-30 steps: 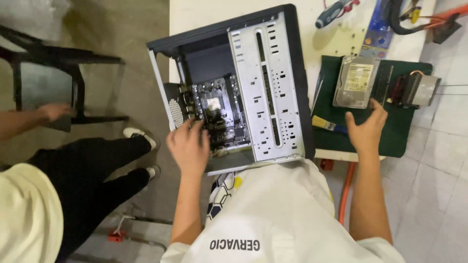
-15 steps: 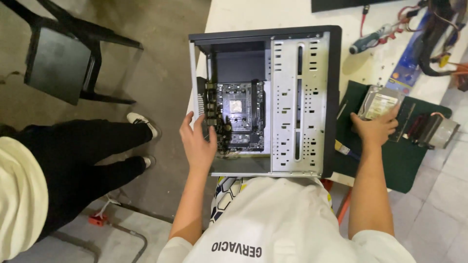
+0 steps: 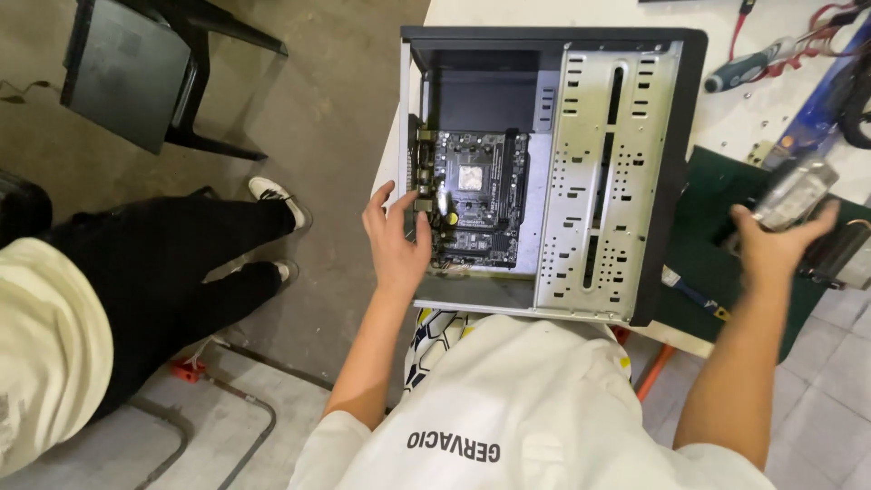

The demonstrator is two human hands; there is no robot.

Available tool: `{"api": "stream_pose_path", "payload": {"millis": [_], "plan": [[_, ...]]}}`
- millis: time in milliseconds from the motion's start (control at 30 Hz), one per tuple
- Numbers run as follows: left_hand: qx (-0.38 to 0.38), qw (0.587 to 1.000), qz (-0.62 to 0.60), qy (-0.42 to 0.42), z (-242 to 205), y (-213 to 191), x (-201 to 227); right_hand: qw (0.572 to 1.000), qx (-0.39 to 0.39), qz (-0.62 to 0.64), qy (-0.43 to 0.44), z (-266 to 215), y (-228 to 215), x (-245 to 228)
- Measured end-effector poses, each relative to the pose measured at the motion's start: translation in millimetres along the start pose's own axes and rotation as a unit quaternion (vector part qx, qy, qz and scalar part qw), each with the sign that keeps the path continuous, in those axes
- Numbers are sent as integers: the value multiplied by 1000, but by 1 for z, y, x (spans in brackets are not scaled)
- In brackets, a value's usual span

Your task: The person works on the internal components of an open desktop computer case. They use a screwdriver to secure a hard drive into a drive bay and manipulate cables on the motherboard. The person also handles a graphics card and other internal parts during the process.

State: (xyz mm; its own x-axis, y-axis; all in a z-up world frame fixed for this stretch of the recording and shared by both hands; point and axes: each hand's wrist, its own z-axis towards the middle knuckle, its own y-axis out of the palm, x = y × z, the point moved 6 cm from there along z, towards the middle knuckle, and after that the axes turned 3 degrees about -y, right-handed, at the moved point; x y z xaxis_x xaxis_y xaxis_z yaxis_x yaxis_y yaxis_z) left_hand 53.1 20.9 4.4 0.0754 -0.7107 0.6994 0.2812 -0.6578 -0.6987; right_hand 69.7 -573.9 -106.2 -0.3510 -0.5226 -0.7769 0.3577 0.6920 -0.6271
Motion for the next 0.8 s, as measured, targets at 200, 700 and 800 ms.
{"api": "stream_pose_path", "payload": {"millis": [200,700,800], "plan": [[-128,970,27,207,15,-8,82,947,-287,144,-25,-70,-32,-188],[-379,828,-354,212,6,-24,134,635,-749,161,-94,-196,105,-294],[-367,826,-386,181,4,-22,130,630,-756,157,-85,-197,109,-305]]}}
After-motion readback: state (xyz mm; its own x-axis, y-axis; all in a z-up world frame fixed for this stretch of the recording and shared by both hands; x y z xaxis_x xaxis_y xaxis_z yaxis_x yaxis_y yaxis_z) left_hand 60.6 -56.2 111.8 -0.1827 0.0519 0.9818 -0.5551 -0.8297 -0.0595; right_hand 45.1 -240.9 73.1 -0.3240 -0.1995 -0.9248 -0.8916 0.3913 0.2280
